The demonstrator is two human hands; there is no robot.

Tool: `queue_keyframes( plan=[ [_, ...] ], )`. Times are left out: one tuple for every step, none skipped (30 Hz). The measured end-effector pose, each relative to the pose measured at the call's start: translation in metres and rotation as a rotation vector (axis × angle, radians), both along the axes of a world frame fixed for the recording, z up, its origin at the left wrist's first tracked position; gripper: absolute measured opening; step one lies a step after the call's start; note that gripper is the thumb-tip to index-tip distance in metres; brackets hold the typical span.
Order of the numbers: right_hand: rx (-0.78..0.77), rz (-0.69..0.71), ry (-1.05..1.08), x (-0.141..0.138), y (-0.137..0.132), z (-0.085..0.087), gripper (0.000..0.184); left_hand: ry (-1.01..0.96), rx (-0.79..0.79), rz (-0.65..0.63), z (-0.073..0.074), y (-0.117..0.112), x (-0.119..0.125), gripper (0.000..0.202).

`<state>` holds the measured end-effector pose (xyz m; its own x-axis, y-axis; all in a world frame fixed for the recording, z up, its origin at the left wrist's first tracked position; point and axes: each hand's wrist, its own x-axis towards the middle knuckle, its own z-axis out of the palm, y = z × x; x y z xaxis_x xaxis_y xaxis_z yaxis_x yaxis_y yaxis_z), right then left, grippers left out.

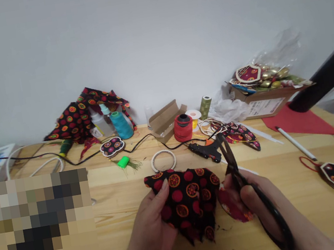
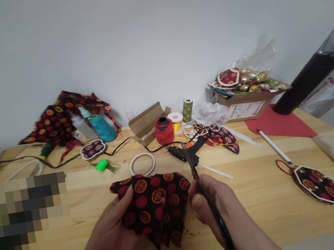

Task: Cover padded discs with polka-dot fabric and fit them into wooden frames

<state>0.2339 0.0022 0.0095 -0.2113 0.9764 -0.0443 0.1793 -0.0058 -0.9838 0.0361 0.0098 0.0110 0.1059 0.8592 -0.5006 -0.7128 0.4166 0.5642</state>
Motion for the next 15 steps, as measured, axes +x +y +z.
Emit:
queue_keyframes(
  plan=[
    [0.016, 0.023, -0.018, 0.002, -0.002, -0.001, 0.062, -0.004, -0.003, -0.001, 0.001, 0.000, 0.000, 0.024],
    [0.027, 0.040, -0.042, 0.003, -0.003, -0.001, 0.063, -0.013, -0.010, -0.001, 0.002, 0.001, 0.000, 0.024],
    [0.034, 0.055, -0.066, 0.004, -0.004, -0.001, 0.063, -0.027, -0.012, 0.000, 0.003, 0.001, 0.000, 0.024],
    [0.036, 0.064, -0.087, 0.004, -0.005, 0.000, 0.064, -0.046, -0.009, -0.003, 0.003, 0.001, 0.000, 0.023],
    [0.035, 0.067, -0.098, 0.004, -0.006, 0.000, 0.064, -0.065, -0.003, -0.007, 0.003, 0.001, 0.000, 0.021],
    [0.035, 0.069, -0.102, 0.004, -0.006, 0.001, 0.065, -0.082, 0.006, -0.012, 0.003, 0.001, 0.000, 0.019],
    [0.035, 0.070, -0.107, 0.004, -0.006, 0.001, 0.065, -0.092, 0.015, -0.017, 0.003, 0.001, -0.001, 0.018],
    [0.035, 0.071, -0.112, 0.003, -0.007, 0.002, 0.066, -0.096, 0.021, -0.022, 0.003, 0.001, -0.001, 0.017],
    [0.035, 0.072, -0.116, 0.003, -0.007, 0.003, 0.066, -0.095, 0.021, -0.025, 0.003, 0.000, -0.001, 0.017],
    [0.035, 0.071, -0.119, 0.003, -0.008, 0.003, 0.067, -0.090, 0.014, -0.024, 0.003, 0.000, -0.001, 0.018],
    [0.030, 0.075, -0.124, 0.003, -0.008, 0.004, 0.066, -0.086, 0.004, -0.021, 0.003, 0.000, -0.001, 0.018],
    [0.023, 0.078, -0.131, 0.003, -0.009, 0.005, 0.066, -0.085, -0.007, -0.016, 0.004, 0.000, -0.001, 0.018],
    [0.015, 0.087, -0.138, 0.004, -0.011, 0.006, 0.065, -0.086, -0.018, -0.007, 0.004, 0.000, 0.000, 0.018],
    [0.007, 0.097, -0.147, 0.005, -0.012, 0.007, 0.065, -0.093, -0.025, 0.004, 0.005, 0.000, 0.000, 0.018],
    [-0.002, 0.110, -0.156, 0.006, -0.013, 0.009, 0.065, -0.105, -0.034, 0.014, 0.006, 0.000, 0.000, 0.019]
  ],
)
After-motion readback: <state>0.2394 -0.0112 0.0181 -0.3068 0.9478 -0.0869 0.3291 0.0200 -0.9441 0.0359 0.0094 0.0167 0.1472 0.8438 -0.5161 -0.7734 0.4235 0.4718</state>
